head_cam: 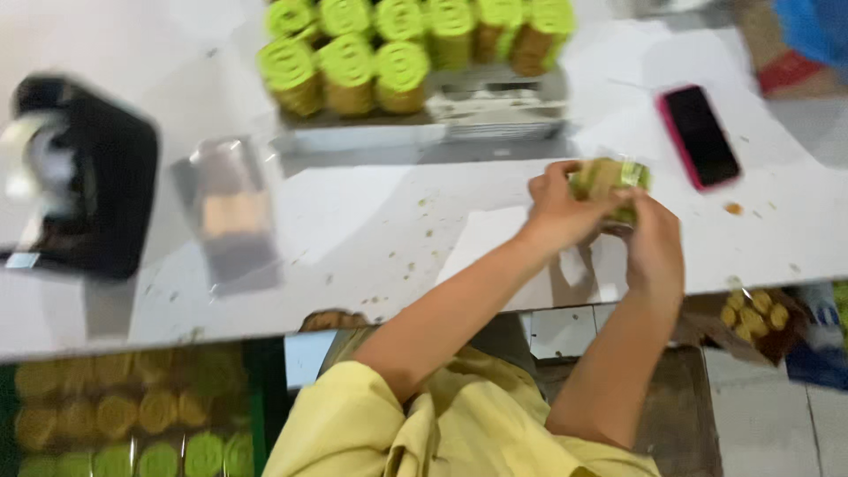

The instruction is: The person picks up cake rolls one at a time from a box, wraps them in plastic film, applies tape to secure the film, and places the wrapped rolls into a green crate.

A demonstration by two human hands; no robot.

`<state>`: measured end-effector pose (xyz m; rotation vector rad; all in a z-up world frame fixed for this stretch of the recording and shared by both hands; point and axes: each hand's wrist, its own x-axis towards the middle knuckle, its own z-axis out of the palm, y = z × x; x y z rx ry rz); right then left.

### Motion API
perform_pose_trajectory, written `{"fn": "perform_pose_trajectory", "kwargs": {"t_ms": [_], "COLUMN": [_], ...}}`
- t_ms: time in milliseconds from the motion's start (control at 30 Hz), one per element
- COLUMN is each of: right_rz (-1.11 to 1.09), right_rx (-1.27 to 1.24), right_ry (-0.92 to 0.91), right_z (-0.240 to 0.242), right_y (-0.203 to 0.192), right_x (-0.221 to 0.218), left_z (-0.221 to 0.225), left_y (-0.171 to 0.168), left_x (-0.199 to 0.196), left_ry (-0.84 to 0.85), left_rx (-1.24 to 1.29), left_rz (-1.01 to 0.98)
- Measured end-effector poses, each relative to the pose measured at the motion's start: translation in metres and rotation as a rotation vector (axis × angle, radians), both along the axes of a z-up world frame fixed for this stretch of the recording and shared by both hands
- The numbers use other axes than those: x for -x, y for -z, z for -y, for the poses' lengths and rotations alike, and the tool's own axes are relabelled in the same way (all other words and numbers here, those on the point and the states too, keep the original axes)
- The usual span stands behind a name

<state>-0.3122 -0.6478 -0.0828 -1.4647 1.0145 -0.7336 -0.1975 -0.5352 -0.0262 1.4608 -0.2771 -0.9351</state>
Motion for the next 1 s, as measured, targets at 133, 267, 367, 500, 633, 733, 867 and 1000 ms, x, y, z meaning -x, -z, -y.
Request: {"fn": "perform_pose_trajectory", "kwargs": {"t_ms": [133,267,367,500,633,733,867,1000], "right_rz": [-0.03,-0.315,-0.254,-0.109,-0.078,-0.027,-0.006,-0.192], "right_rx": [0.056,0.265,0.412,0.496,0.317,0.276,0.143,0.014], "right_ry": [-0.082,-0.316,-0.64,-1.109,-1.449,-1.534,-1.54,-1.452], "right_z": [-0.052,-0.139,-0.219,-0.313,-0.371,-0.384,-0.385,-0.391], "right_y": [-0.022,-0.055,-0.067,-0.061,-0.074,-0.075,-0.082,-0.091], "right_x": [-0.009,-0.034,-0.058,-0.084,-0.092,-0.096,-0.1,-0.101], "left_z": [-0.067,-0.153,-0.247,-0.38,-0.488,-0.571,-0.654,-0.678], "left_y": [-0.042,-0.022,-0.004,-0.002,0.065,0.114,0.161,0.208], "left_x": [-0.023,-0.03,-0.026,-0.013,0.011,0.018,-0.001,-0.046], "left_ry": [0.056,-0.162,-0.335,-0.509,-0.794,-0.956,-1.131,-1.146], "left_rx": [-0.006,0.159,0.225,0.074,0.393,0.364,0.275,-0.027], "left_rz": [-0.053,-0.166,-0.06,0.034,-0.149,-0.3,-0.265,-0.38]}}
